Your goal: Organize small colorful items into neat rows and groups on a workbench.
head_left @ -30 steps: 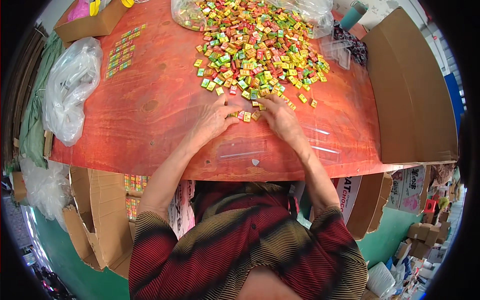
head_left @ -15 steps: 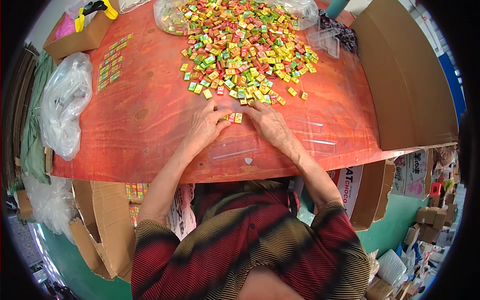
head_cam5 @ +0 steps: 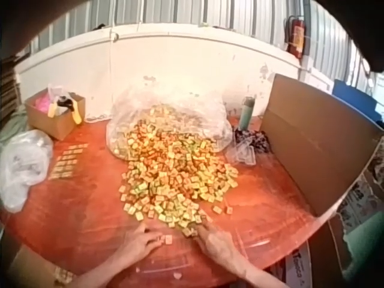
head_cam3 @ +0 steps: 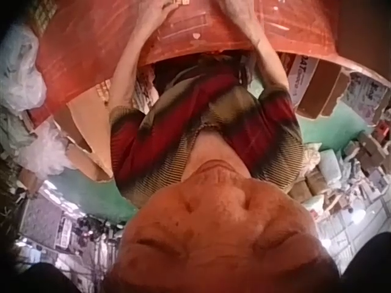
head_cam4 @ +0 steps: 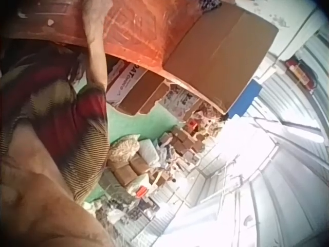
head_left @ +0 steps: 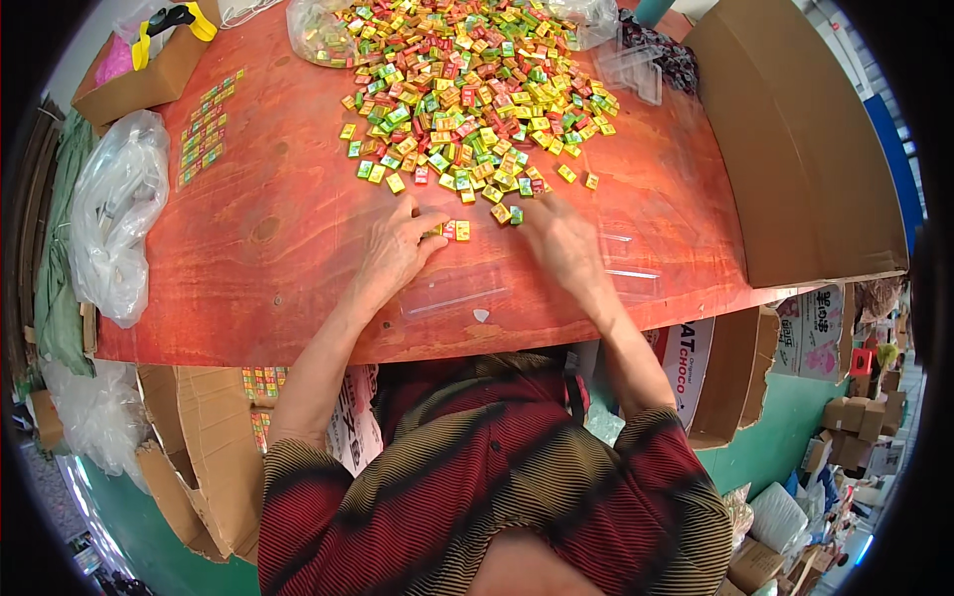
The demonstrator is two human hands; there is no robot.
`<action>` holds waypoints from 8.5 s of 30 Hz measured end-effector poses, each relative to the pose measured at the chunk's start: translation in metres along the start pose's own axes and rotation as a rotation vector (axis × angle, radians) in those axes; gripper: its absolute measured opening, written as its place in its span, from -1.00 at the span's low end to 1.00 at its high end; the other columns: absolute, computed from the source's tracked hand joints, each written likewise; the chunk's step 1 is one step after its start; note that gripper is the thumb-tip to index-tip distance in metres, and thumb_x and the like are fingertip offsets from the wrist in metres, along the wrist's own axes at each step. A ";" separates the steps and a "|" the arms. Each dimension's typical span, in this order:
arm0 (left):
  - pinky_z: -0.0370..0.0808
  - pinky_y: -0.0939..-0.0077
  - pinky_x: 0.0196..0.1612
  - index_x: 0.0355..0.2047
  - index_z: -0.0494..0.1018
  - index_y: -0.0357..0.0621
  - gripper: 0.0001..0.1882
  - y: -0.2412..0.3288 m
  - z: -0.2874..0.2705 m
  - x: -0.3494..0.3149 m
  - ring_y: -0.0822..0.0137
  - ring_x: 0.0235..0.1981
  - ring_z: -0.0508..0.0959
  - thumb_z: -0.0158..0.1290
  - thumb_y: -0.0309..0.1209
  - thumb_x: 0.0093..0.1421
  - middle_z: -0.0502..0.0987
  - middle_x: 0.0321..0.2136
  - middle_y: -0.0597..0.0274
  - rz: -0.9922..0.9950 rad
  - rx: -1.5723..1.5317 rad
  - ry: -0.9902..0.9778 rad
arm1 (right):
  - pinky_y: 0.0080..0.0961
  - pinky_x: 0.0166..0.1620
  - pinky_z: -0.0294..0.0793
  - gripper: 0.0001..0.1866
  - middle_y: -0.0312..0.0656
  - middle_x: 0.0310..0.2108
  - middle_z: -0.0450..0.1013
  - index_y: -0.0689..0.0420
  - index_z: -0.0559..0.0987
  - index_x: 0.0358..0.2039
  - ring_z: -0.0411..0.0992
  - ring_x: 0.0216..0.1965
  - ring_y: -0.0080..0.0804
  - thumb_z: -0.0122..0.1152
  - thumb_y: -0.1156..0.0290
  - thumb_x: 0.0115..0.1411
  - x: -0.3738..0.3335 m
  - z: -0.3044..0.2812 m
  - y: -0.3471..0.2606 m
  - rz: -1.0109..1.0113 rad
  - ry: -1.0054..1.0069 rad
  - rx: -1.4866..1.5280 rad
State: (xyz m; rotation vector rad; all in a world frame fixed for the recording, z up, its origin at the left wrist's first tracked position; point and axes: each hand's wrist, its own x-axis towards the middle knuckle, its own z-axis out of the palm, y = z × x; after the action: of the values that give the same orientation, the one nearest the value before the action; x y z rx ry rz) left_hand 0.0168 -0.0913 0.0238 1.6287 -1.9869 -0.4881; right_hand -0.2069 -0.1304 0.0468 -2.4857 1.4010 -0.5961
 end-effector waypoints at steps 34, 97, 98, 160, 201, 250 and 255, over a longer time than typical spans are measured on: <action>0.38 0.29 -0.25 -0.25 0.50 -0.04 -0.71 0.000 0.002 -0.004 0.14 -0.27 0.43 0.14 -0.34 -0.05 0.35 -0.34 0.14 -0.025 0.002 0.004 | -0.32 -0.27 0.39 -0.80 -0.11 -0.35 0.38 0.12 0.51 -0.33 0.36 -0.23 -0.14 0.17 0.51 -0.05 0.016 0.027 0.014 -0.159 -0.038 0.048; 0.37 0.28 -0.24 -0.21 0.41 -0.17 -0.64 -0.024 -0.002 0.000 0.08 -0.27 0.41 0.12 -0.57 -0.09 0.31 -0.35 0.09 0.072 -0.104 -0.102 | -0.39 -0.26 0.42 -0.54 -0.18 -0.24 0.36 0.03 0.44 -0.10 0.41 -0.27 -0.19 0.21 0.54 -0.10 0.022 0.037 -0.015 -0.205 -0.166 0.262; 0.37 0.28 -0.24 -0.21 0.41 -0.17 -0.64 -0.019 -0.004 0.000 0.08 -0.27 0.41 0.12 -0.57 -0.09 0.31 -0.35 0.09 0.073 -0.105 -0.104 | -0.39 -0.26 0.42 -0.54 -0.18 -0.24 0.36 0.03 0.44 -0.10 0.41 -0.27 -0.19 0.21 0.54 -0.10 0.022 0.037 -0.014 -0.203 -0.166 0.262; 0.07 -0.06 0.11 0.03 0.25 -0.16 -0.46 0.063 0.038 -0.060 -0.06 0.13 0.13 0.01 -0.20 0.06 0.17 0.07 -0.08 0.206 0.211 0.066 | -0.28 -0.16 0.23 -0.74 -0.12 -0.23 0.33 0.16 0.46 -0.27 0.29 -0.18 -0.16 0.15 0.47 -0.04 -0.095 0.004 0.026 0.057 0.198 -0.159; 0.37 0.26 -0.15 -0.13 0.35 -0.24 -0.64 -0.001 0.016 0.014 0.01 -0.19 0.40 0.01 -0.60 0.00 0.33 -0.21 0.00 -0.038 -0.066 0.046 | -0.27 -0.29 0.39 -0.77 -0.11 -0.32 0.37 0.12 0.49 -0.28 0.37 -0.30 -0.11 0.14 0.44 -0.02 -0.005 0.034 -0.023 -0.089 0.083 0.192; 0.36 0.29 -0.21 -0.11 0.37 -0.11 -0.56 0.007 0.015 0.013 0.07 -0.27 0.41 0.14 -0.46 -0.07 0.33 -0.32 0.09 -0.059 -0.111 -0.002 | -0.28 -0.25 0.40 -0.75 -0.04 -0.35 0.32 0.23 0.41 -0.29 0.36 -0.27 -0.10 0.01 0.56 -0.06 0.019 0.064 -0.019 -0.189 0.029 0.035; 0.36 0.28 -0.28 -0.16 0.42 -0.06 -0.61 0.017 0.013 0.018 0.10 -0.34 0.42 0.12 -0.49 -0.07 0.31 -0.38 0.10 -0.074 -0.038 -0.050 | -0.29 -0.29 0.43 -0.75 0.01 -0.35 0.33 0.22 0.40 -0.29 0.39 -0.29 -0.07 0.01 0.57 -0.06 0.010 0.057 -0.023 -0.060 -0.003 0.042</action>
State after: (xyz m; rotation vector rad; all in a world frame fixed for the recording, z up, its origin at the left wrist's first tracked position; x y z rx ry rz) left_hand -0.0066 -0.1059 0.0259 1.6871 -1.9465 -0.5963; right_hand -0.1592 -0.1274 0.0072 -2.5016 1.3036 -0.6272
